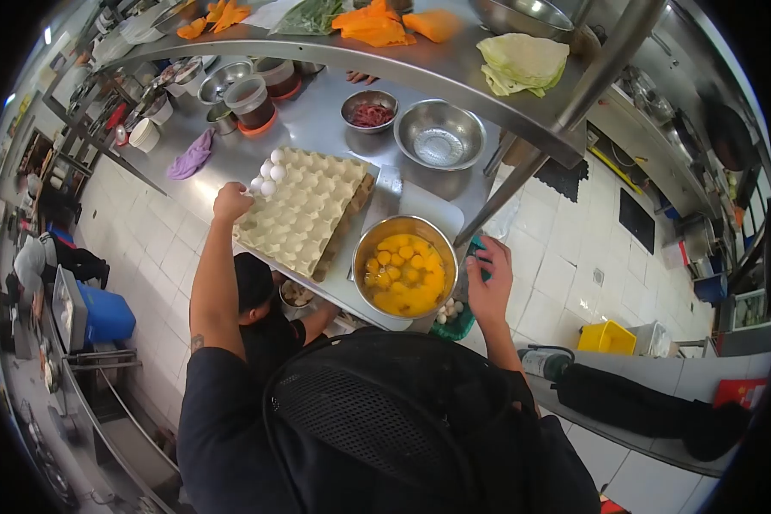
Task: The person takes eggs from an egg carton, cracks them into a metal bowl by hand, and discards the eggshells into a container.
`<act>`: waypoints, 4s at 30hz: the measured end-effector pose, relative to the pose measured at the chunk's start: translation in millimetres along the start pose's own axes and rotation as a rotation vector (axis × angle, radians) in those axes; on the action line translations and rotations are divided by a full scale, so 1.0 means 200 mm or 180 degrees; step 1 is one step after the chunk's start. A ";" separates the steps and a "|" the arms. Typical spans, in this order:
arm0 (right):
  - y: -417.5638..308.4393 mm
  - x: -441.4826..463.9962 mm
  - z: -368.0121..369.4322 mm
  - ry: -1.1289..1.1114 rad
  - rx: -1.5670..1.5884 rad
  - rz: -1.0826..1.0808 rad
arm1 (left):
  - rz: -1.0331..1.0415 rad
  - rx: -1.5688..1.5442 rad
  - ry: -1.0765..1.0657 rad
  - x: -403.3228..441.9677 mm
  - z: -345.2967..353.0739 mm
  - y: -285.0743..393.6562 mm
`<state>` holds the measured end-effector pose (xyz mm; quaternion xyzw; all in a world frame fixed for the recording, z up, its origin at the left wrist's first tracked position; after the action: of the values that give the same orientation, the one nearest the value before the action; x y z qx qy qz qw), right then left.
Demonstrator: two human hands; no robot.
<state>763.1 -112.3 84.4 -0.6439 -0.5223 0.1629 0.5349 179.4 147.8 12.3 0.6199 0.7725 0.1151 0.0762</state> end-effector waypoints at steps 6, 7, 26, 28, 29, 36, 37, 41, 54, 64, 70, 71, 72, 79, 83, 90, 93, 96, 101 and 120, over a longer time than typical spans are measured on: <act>-0.15 -0.05 0.16 -0.0367 0.0580 -0.0242 | -0.0330 -0.1862 0.0586 -0.15 -0.24 0.18; -0.15 -0.07 0.23 -0.0660 0.0763 -0.0053 | -0.0110 -0.2061 0.0693 -0.22 -0.30 0.29; 0.03 -0.19 0.30 -0.0666 0.3435 0.2724 | 0.0591 -0.1555 0.0580 -0.24 -0.18 0.64; 0.03 -0.20 0.25 -0.0518 0.3422 0.2609 | 0.0204 -0.0542 0.0391 -0.14 -0.13 0.39; 0.04 -0.20 0.24 -0.0377 0.3470 0.2582 | 0.0314 -0.0405 0.0302 -0.10 -0.08 0.35; 0.16 -0.39 0.22 0.0183 0.3080 0.2634 | 0.0830 0.0045 0.0393 -0.01 0.21 0.40; 0.14 -0.39 0.23 0.0249 0.3153 0.2675 | 0.0687 0.0111 0.0064 0.06 0.27 0.35; 0.06 -0.40 0.12 0.0364 0.3136 0.2559 | 0.1021 0.0402 0.0485 0.14 0.26 0.33; 0.37 -0.77 -0.79 0.2236 0.3275 0.2152 | 0.3776 -0.0657 -0.0687 -1.35 0.55 2.24; 0.60 -1.14 -1.37 0.2750 0.3127 0.2224 | 0.4949 -0.0029 -0.2632 -2.73 1.51 3.11; 0.78 -1.61 -1.58 0.3787 0.3244 0.2628 | 0.4746 0.0359 -0.2981 -2.91 1.92 3.23; 0.82 -1.67 -1.60 0.3962 0.3277 0.2592 | 0.4673 0.0427 -0.3018 -2.87 1.96 3.22; 0.83 -1.71 -1.63 0.4129 0.3317 0.2546 | 0.4562 0.0468 -0.3045 -2.81 2.02 3.21; 0.82 -1.58 -1.66 0.3830 0.3126 0.2581 | 0.0502 -0.0749 -0.3789 -1.67 2.41 2.85; 0.79 -1.33 -1.58 0.3246 0.2825 0.2581 | 0.1954 -0.2955 -0.7398 -2.06 1.53 2.44; 0.72 -0.90 -1.20 0.1855 0.2677 0.2375 | -0.0369 -0.4752 -0.5167 -2.44 0.45 2.31; 0.61 -0.66 -0.92 0.1115 0.2836 0.2353 | -0.0425 -0.5018 -0.4373 -2.25 0.36 2.10; 0.42 -0.45 -0.56 0.0302 0.2643 0.2331 | -0.0154 -0.5466 -0.3684 -2.02 0.27 1.94; -0.12 -0.18 -0.18 -0.0695 0.2342 0.1390 | -0.0425 -0.4897 -0.1917 -1.72 0.18 1.60; -0.16 -0.07 0.44 -0.0932 0.2657 0.2215 | 0.0649 -0.4696 -0.1260 -1.41 0.13 1.45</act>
<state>674.3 -82.2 74.8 -0.4826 -0.2392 0.6102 0.5810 521.0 -66.3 59.9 0.4858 0.4068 0.4937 0.5956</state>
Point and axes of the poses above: each hand's wrist, its own x-axis towards the middle knuckle, its own z-axis out of the palm, y = z × x, the point moved 10 cm from there along x, towards the middle knuckle, and after that the axes turned 6 degrees about y, right-handed, at the moved point
